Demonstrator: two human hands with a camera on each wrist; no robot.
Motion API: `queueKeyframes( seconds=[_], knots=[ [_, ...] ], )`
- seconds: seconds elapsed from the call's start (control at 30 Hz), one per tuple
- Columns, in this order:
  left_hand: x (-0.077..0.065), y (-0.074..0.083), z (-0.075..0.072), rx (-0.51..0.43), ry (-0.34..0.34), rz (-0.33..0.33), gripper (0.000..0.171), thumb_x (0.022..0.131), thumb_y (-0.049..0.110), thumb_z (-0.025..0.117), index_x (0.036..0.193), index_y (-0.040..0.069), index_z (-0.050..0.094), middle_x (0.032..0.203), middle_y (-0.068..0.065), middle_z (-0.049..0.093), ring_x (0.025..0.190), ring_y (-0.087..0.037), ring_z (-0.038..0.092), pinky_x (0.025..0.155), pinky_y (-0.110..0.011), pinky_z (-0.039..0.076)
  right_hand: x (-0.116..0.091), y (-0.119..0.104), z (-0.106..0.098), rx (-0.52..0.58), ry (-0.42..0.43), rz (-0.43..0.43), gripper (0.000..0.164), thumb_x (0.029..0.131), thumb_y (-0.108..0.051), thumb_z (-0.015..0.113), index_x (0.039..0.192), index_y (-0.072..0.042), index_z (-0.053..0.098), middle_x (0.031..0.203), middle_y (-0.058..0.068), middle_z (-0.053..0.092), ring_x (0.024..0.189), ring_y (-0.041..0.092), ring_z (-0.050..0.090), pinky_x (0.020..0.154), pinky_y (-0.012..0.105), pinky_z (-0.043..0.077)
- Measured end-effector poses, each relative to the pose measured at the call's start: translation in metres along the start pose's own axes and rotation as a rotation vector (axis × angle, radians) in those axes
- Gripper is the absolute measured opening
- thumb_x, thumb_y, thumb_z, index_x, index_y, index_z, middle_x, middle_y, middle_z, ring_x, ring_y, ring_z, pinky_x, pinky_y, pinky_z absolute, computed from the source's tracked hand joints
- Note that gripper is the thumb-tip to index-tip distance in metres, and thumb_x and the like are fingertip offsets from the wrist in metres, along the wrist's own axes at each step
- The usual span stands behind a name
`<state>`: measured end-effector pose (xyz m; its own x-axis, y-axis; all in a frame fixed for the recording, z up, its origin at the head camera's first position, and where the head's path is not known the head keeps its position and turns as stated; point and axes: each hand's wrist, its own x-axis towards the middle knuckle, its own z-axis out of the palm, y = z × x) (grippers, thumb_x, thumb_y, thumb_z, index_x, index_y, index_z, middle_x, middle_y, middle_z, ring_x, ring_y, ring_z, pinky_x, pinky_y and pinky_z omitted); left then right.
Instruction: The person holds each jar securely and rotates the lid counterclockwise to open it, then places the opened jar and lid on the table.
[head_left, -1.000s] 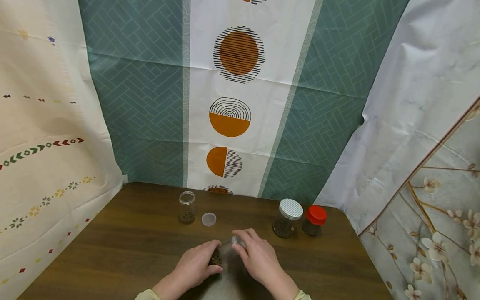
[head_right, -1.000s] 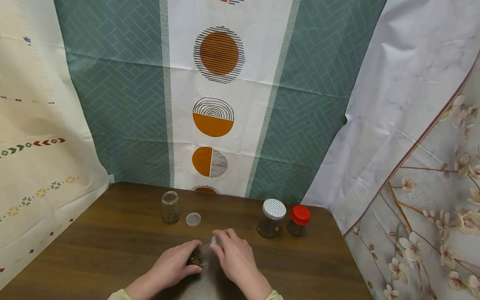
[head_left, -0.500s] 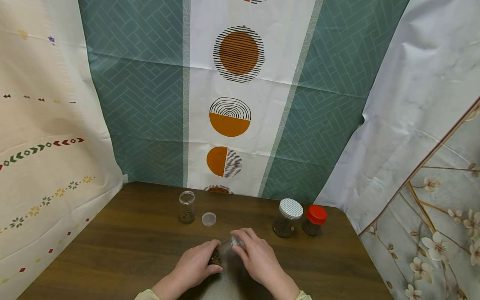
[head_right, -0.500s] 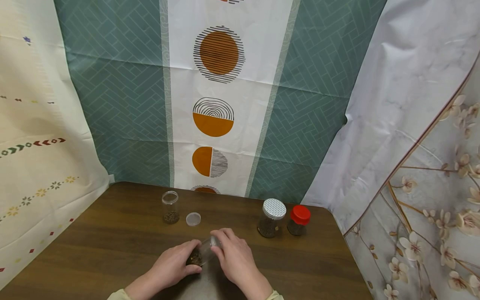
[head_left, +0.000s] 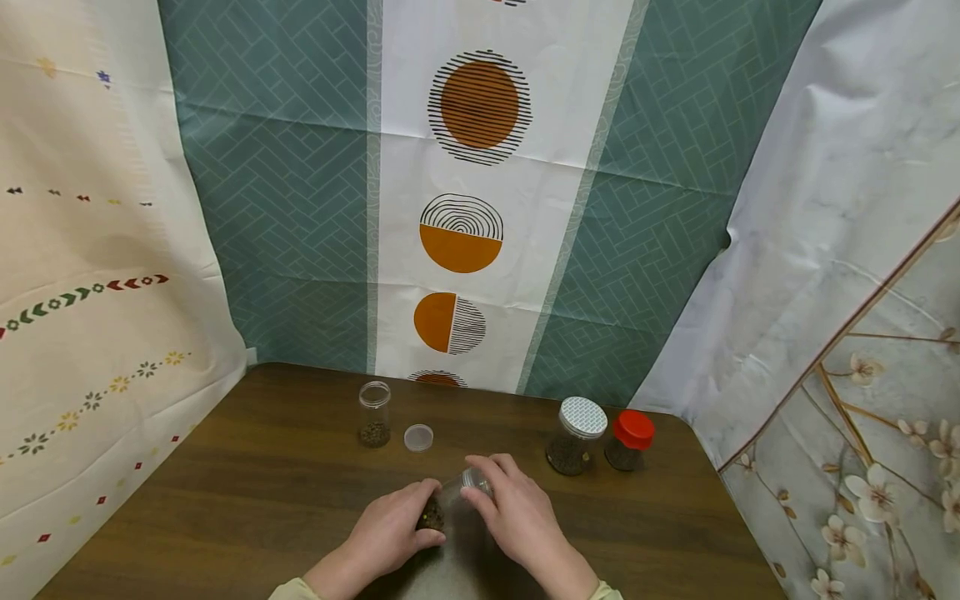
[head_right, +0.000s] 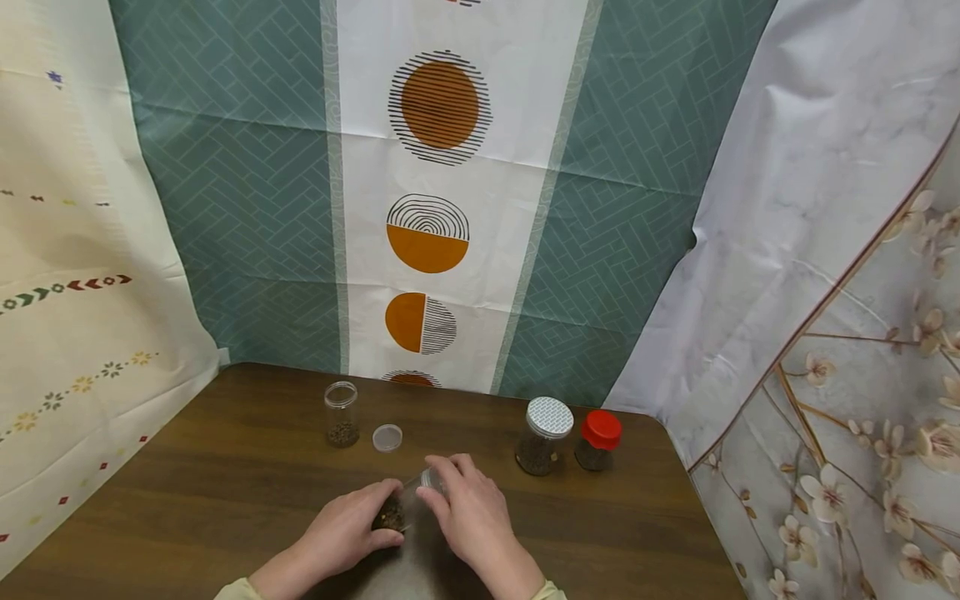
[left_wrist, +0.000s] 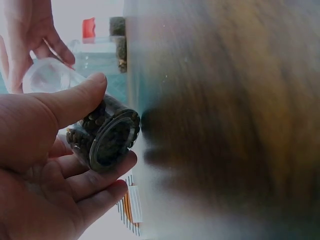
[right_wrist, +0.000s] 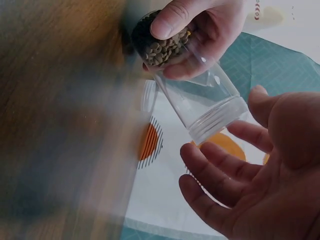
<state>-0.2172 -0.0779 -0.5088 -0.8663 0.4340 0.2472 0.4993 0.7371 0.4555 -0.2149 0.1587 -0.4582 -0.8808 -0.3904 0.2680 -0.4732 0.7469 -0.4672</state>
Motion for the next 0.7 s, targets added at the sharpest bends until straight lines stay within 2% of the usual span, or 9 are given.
queueKeyframes(
  seconds=[0.13, 0.23, 0.47, 0.6, 0.7],
  knots=[
    [-0.0007, 0.0005, 0.0004, 0.006, 0.009, 0.009, 0.055, 0.089, 0.034, 0.095, 0.128, 0.010, 0.066, 0.118, -0.003, 0.075, 0.100, -0.023, 0.074, 0.077, -0.044, 0.059, 0.0003, -0.0003, -0.0001, -0.032, 0.011, 0.026, 0.045, 0.111, -0.049, 0.064, 0.150, -0.025, 0.067, 0.124, 0.001, 0.067, 0.081, 0.007, 0.061, 0.068, 0.042, 0.052],
    [-0.0008, 0.0009, 0.0006, 0.008, 0.012, 0.011, 0.054, 0.089, 0.033, 0.095, 0.128, 0.010, 0.066, 0.118, -0.004, 0.075, 0.100, -0.024, 0.074, 0.077, -0.044, 0.059, 0.0001, -0.0003, 0.0002, -0.039, -0.001, 0.029, 0.045, 0.112, -0.048, 0.062, 0.150, -0.025, 0.067, 0.125, 0.003, 0.068, 0.079, 0.006, 0.061, 0.070, 0.047, 0.054],
    [0.0013, 0.0005, 0.0002, -0.011, -0.006, -0.012, 0.055, 0.089, 0.034, 0.095, 0.129, 0.010, 0.066, 0.119, -0.003, 0.075, 0.100, -0.023, 0.073, 0.078, -0.045, 0.059, -0.0003, -0.0007, 0.0004, -0.034, -0.012, 0.008, 0.041, 0.113, -0.041, 0.064, 0.150, -0.024, 0.066, 0.131, 0.005, 0.068, 0.090, 0.015, 0.070, 0.089, 0.064, 0.057],
    [0.0014, -0.0005, 0.0011, -0.008, -0.001, -0.006, 0.054, 0.089, 0.033, 0.095, 0.128, 0.010, 0.066, 0.118, -0.003, 0.075, 0.099, -0.022, 0.073, 0.076, -0.045, 0.058, -0.0001, -0.0008, -0.0002, -0.030, -0.027, 0.002, 0.041, 0.113, -0.038, 0.064, 0.150, -0.024, 0.066, 0.133, 0.005, 0.067, 0.098, 0.021, 0.073, 0.094, 0.067, 0.055],
    [0.0015, -0.0009, 0.0009, -0.009, -0.003, -0.005, 0.054, 0.089, 0.033, 0.095, 0.129, 0.010, 0.066, 0.118, -0.003, 0.075, 0.099, -0.023, 0.073, 0.076, -0.044, 0.058, 0.0002, -0.0005, -0.0002, -0.034, -0.030, -0.009, 0.040, 0.113, -0.037, 0.065, 0.150, -0.024, 0.065, 0.134, 0.005, 0.067, 0.099, 0.020, 0.073, 0.093, 0.066, 0.056]
  ],
)
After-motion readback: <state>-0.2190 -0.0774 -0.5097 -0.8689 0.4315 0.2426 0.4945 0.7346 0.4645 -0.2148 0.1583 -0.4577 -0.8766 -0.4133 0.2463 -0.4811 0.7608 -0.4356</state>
